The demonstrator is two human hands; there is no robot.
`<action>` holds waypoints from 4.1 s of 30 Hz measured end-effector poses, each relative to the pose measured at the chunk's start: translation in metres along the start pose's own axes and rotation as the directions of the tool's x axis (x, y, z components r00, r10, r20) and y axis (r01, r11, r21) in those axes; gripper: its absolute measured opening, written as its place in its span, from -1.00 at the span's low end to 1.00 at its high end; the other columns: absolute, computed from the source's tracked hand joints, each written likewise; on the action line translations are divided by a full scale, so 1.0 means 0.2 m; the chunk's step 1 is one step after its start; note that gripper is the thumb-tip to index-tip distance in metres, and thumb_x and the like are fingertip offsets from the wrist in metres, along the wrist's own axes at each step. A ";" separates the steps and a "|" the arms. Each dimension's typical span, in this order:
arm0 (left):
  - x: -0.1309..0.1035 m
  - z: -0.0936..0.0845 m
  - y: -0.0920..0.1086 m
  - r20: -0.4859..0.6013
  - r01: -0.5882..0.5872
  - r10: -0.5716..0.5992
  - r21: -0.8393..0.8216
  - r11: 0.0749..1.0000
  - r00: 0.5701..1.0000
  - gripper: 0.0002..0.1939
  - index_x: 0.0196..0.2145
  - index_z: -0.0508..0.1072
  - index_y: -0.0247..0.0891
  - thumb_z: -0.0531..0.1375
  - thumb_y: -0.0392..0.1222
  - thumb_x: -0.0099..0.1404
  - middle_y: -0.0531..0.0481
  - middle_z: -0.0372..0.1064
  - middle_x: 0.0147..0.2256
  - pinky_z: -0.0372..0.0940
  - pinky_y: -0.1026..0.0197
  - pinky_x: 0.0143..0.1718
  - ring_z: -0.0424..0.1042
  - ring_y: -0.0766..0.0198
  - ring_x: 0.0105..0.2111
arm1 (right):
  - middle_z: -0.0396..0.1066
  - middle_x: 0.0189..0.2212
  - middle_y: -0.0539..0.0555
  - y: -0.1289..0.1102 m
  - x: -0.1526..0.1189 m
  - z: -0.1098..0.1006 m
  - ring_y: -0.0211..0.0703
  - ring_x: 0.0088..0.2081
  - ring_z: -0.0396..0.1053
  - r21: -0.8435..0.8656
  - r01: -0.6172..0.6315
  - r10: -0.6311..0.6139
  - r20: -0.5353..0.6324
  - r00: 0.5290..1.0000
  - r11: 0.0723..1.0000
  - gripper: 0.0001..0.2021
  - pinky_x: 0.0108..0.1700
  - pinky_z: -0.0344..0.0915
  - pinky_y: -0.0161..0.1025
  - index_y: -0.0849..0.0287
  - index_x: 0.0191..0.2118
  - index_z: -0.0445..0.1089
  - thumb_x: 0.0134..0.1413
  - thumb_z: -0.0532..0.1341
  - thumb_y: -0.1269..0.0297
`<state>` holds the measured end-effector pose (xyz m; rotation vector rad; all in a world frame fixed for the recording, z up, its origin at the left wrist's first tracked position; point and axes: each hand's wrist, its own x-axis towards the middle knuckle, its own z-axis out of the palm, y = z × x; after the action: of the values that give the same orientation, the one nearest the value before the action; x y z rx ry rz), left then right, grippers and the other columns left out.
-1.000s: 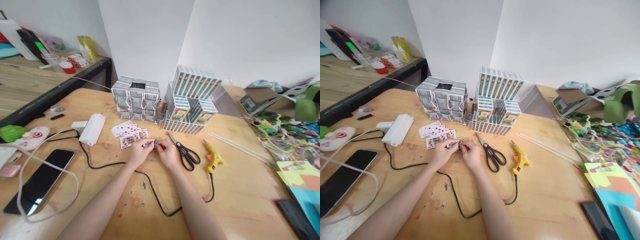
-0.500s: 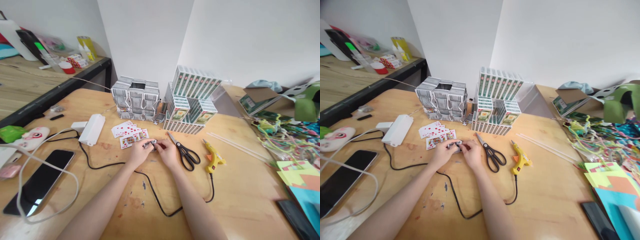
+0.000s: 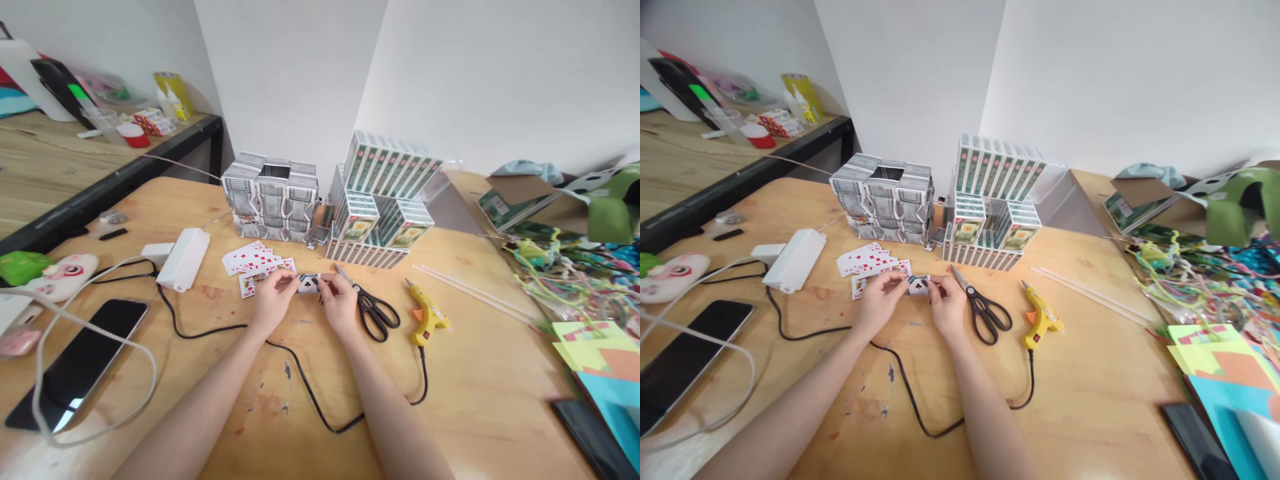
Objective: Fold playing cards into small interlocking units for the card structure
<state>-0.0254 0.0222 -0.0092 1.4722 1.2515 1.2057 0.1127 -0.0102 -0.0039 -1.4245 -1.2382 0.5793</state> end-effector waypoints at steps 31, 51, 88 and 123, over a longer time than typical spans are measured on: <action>-0.04 0.01 0.01 0.107 -0.155 0.142 0.124 0.980 0.984 -0.87 -0.37 0.47 -0.27 0.15 -0.21 0.13 -0.03 0.48 -0.38 0.38 0.23 -0.29 0.46 0.27 -0.39 | 0.20 -0.69 -0.09 0.04 0.03 0.00 -0.33 -0.64 0.14 0.217 -0.201 0.188 0.081 0.979 0.955 -0.81 -0.58 0.13 -0.37 0.19 -0.45 0.32 -0.02 0.13 0.16; -0.04 0.01 0.02 0.093 -0.133 0.119 0.171 0.976 0.989 -0.87 -0.40 0.44 -0.26 0.15 -0.17 0.12 0.01 0.45 -0.44 0.34 0.28 -0.40 0.42 0.31 -0.46 | 0.42 -0.43 0.07 0.02 -0.02 0.02 -0.23 -0.46 0.35 0.201 -0.069 0.011 0.278 0.961 0.977 -0.78 -0.39 0.33 -0.28 0.19 -0.22 0.40 -0.03 0.14 0.33; -0.02 0.03 0.02 0.160 -0.113 0.091 0.136 0.984 0.983 -0.79 -0.19 0.38 -0.24 0.08 -0.22 0.20 -0.04 0.44 -0.25 0.34 0.26 -0.30 0.44 0.27 -0.30 | 0.31 -0.57 -0.03 0.04 0.00 0.01 -0.30 -0.59 0.14 0.046 -0.087 0.085 0.055 0.995 0.995 -0.88 -0.51 0.13 -0.34 0.19 -0.38 0.41 -0.07 0.19 0.28; -0.04 0.00 -0.02 0.199 -0.148 0.107 0.206 0.967 0.974 -0.69 -0.16 0.49 -0.20 0.09 -0.30 0.14 0.00 0.50 -0.27 0.37 0.24 -0.24 0.47 0.27 -0.32 | 0.35 -0.54 -0.02 0.05 0.02 0.01 -0.28 -0.54 0.20 0.175 -0.183 0.189 -0.013 0.982 0.967 -0.86 -0.47 0.17 -0.33 0.20 -0.40 0.40 -0.08 0.17 0.25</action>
<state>-0.0274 0.0144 -0.0146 1.8081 1.2061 1.0081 0.1165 -0.0046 -0.0116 -1.4052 -1.0110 0.7725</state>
